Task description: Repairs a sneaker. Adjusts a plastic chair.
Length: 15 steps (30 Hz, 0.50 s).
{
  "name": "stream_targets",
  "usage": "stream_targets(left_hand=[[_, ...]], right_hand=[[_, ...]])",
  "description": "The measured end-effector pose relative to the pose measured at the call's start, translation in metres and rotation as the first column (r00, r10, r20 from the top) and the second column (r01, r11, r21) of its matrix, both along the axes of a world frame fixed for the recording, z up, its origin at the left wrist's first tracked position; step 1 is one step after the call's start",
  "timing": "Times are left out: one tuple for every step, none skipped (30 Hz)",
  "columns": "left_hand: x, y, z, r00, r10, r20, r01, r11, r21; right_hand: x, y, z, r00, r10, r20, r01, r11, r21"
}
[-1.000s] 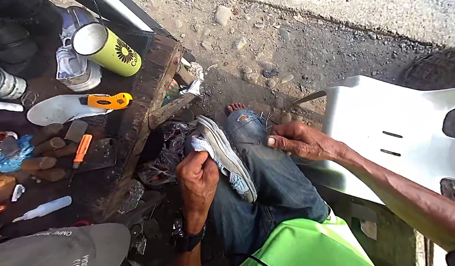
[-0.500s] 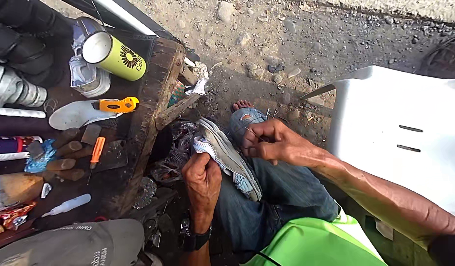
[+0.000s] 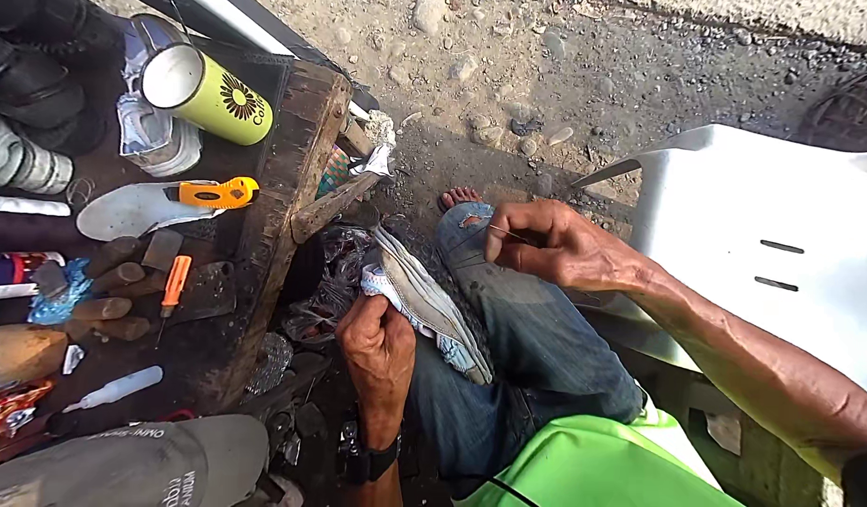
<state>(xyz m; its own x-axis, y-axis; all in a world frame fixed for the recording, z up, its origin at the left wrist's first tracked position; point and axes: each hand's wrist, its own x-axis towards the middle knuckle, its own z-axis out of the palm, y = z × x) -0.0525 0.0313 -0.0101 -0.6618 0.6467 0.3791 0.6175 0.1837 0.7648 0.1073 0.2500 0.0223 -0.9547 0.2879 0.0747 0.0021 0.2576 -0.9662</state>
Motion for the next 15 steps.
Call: stream_targets(left_hand=[[0.001,0.0,0.0,1.0,0.008,-0.002,-0.008,1.0,-0.002],[0.001,0.001,0.0,1.0,0.015,-0.008,-0.015,1.0,-0.004],[0.001,0.001,0.0,1.0,0.022,-0.019,-0.022,1.0,-0.007],[0.002,0.001,0.001,0.999,0.03,-0.032,-0.03,0.999,-0.013],[0.002,0.0,0.001,0.998,0.041,-0.043,-0.042,0.999,-0.019],[0.002,-0.002,0.001,0.997,0.055,-0.052,-0.057,0.998,-0.025],[0.001,-0.005,0.0,0.996,0.067,-0.052,-0.069,0.997,-0.032],[-0.001,-0.01,-0.001,0.996,0.075,-0.039,-0.077,0.996,-0.041],[-0.006,-0.017,-0.003,0.996,0.083,-0.016,-0.084,0.995,-0.05],[-0.011,-0.027,-0.007,0.996,0.093,0.014,-0.092,0.994,-0.057],[-0.017,-0.038,-0.012,0.993,0.113,0.038,-0.109,0.991,-0.076],[-0.025,-0.05,-0.019,0.987,0.148,0.055,-0.142,0.984,-0.105],[-0.033,-0.063,-0.027,0.977,0.199,0.072,-0.188,0.972,-0.139],[-0.04,-0.075,-0.037,0.961,0.262,0.09,-0.243,0.953,-0.18],[-0.045,-0.086,-0.047,0.941,0.319,0.115,-0.288,0.931,-0.222]], right_hand=[[-0.002,-0.001,0.002,1.0,-0.007,-0.013,0.009,0.975,0.22],[-0.005,-0.005,0.004,0.999,-0.032,-0.002,0.03,0.907,0.421],[-0.008,-0.01,0.004,0.998,-0.061,0.01,0.045,0.833,0.551],[-0.012,-0.014,0.002,0.997,-0.072,0.026,0.041,0.792,0.61],[-0.017,-0.018,-0.001,0.997,-0.066,0.042,0.026,0.787,0.617],[-0.02,-0.02,-0.006,0.997,-0.049,0.055,0.007,0.806,0.592],[-0.021,-0.021,-0.012,0.998,-0.028,0.055,-0.006,0.841,0.541],[-0.019,-0.019,-0.015,0.999,0.008,0.044,-0.027,0.889,0.456],[-0.013,-0.014,-0.015,0.997,0.068,0.033,-0.075,0.941,0.329],[-0.004,-0.006,-0.012,0.99,0.14,0.016,-0.141,0.973,0.182],[0.009,0.003,-0.01,0.98,0.197,0.006,-0.197,0.978,0.062],[0.023,0.013,-0.009,0.973,0.23,0.016,-0.23,0.973,-0.019],[0.039,0.025,-0.007,0.969,0.244,0.044,-0.241,0.968,-0.064],[0.056,0.038,-0.006,0.966,0.244,0.081,-0.238,0.968,-0.081],[0.074,0.051,-0.004,0.963,0.236,0.132,-0.228,0.971,-0.076]])
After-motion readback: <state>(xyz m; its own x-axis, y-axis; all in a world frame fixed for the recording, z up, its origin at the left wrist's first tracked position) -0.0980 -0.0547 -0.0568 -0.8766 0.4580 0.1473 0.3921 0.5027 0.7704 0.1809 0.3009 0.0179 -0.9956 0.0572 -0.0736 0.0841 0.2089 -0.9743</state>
